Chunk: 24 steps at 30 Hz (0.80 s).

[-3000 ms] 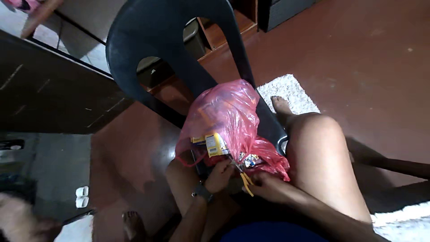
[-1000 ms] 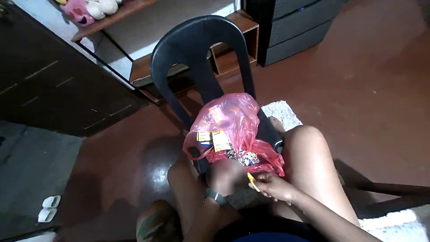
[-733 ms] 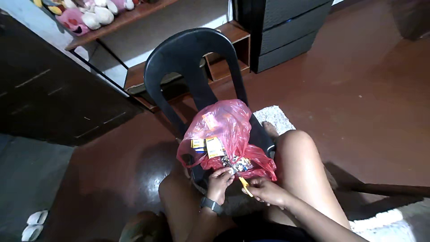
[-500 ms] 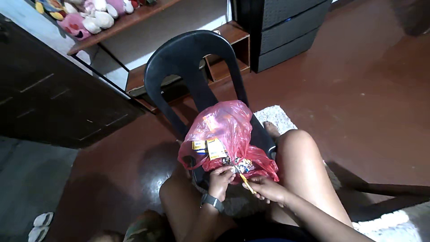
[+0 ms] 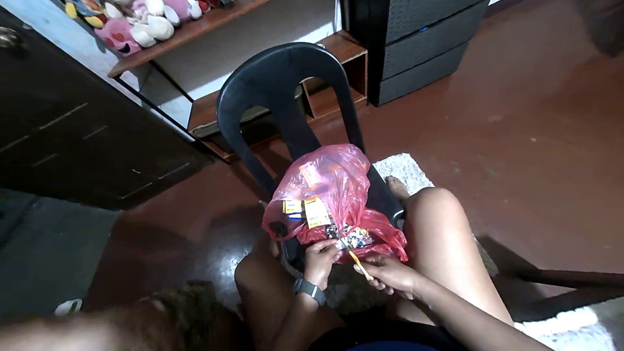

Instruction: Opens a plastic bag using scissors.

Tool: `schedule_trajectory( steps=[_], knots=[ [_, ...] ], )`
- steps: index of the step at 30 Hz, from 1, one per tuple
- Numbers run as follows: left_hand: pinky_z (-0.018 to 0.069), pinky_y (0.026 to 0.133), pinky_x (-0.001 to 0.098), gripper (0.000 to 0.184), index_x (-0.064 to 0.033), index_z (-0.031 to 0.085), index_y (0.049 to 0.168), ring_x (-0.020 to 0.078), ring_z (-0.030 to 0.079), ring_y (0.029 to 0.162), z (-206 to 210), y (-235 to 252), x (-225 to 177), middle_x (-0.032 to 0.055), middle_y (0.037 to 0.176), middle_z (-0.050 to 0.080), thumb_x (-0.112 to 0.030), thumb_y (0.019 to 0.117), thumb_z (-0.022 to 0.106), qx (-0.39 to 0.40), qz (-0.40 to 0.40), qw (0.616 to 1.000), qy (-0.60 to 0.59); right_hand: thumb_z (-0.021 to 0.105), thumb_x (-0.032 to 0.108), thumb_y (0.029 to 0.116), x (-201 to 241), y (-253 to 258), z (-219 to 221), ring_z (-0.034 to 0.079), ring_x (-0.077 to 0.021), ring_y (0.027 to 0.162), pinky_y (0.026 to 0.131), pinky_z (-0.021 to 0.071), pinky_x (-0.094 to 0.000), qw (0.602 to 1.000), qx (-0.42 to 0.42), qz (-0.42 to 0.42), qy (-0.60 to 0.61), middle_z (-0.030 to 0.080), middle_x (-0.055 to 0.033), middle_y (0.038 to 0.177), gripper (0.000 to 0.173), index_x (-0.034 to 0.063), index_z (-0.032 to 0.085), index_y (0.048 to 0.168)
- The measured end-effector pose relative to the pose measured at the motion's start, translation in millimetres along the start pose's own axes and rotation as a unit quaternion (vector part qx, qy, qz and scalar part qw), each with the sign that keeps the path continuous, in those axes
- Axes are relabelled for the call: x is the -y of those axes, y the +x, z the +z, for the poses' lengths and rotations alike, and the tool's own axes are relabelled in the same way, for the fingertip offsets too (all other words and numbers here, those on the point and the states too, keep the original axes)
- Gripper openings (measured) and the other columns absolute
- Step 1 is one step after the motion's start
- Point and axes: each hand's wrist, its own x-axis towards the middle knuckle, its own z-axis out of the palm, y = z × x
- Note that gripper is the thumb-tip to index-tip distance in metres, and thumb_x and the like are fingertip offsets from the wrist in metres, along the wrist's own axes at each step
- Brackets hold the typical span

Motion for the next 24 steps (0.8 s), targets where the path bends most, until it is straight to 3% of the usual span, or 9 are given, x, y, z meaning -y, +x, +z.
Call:
schedule_trajectory(
  steps=[4,11,16,24],
  knots=[
    [0.0602,0.077,0.029,0.02,0.0096,0.068,0.113,0.0153,0.069,0.077,-3.3,0.9,2.3,0.0151,0.096,0.071,0.002,0.0944,0.068,0.005,0.001,1.0,0.001,0.061,0.041,0.1031,-1.2,-0.6,1.2,0.048,-0.0038,0.051,0.048,0.0424,-0.0193,1.0,0.009,-0.004,-0.001,0.052,0.0057,0.067,0.029,0.0126,0.065,0.101],
    [0.0592,0.076,0.0294,0.019,0.0097,0.068,0.111,0.015,0.068,0.077,1.3,0.0,4.7,0.0145,0.094,0.071,0.003,0.0931,0.068,0.013,0.003,1.0,0.01,0.053,0.048,0.1051,3.0,-3.4,2.1,0.049,-0.0044,0.052,0.048,0.0428,-0.0197,1.0,-0.003,0.0,0.01,0.052,0.0055,0.067,0.038,0.0134,0.062,0.092],
    [0.0587,0.077,0.0291,0.02,0.0095,0.068,0.113,0.0146,0.067,0.078,2.7,-1.5,4.0,0.0145,0.095,0.07,0.003,0.0943,0.067,0.014,0.007,1.0,0.018,0.058,0.045,0.1041,3.6,-3.8,1.4,0.048,-0.0041,0.052,0.049,0.0417,-0.0199,1.0,-0.025,0.002,-0.002,0.051,0.006,0.068,0.033,0.0123,0.064,0.1],
    [0.0592,0.076,0.0289,0.02,0.009,0.068,0.112,0.0149,0.068,0.077,-1.7,-2.7,0.2,0.0143,0.094,0.071,0.002,0.0933,0.069,0.005,0.008,1.0,0.013,0.056,0.043,0.1053,1.2,-0.9,-3.4,0.049,-0.0041,0.051,0.047,0.0424,-0.0193,0.997,-0.046,-0.027,0.054,0.053,0.0052,0.067,0.033,0.0118,0.065,0.096]
  ],
)
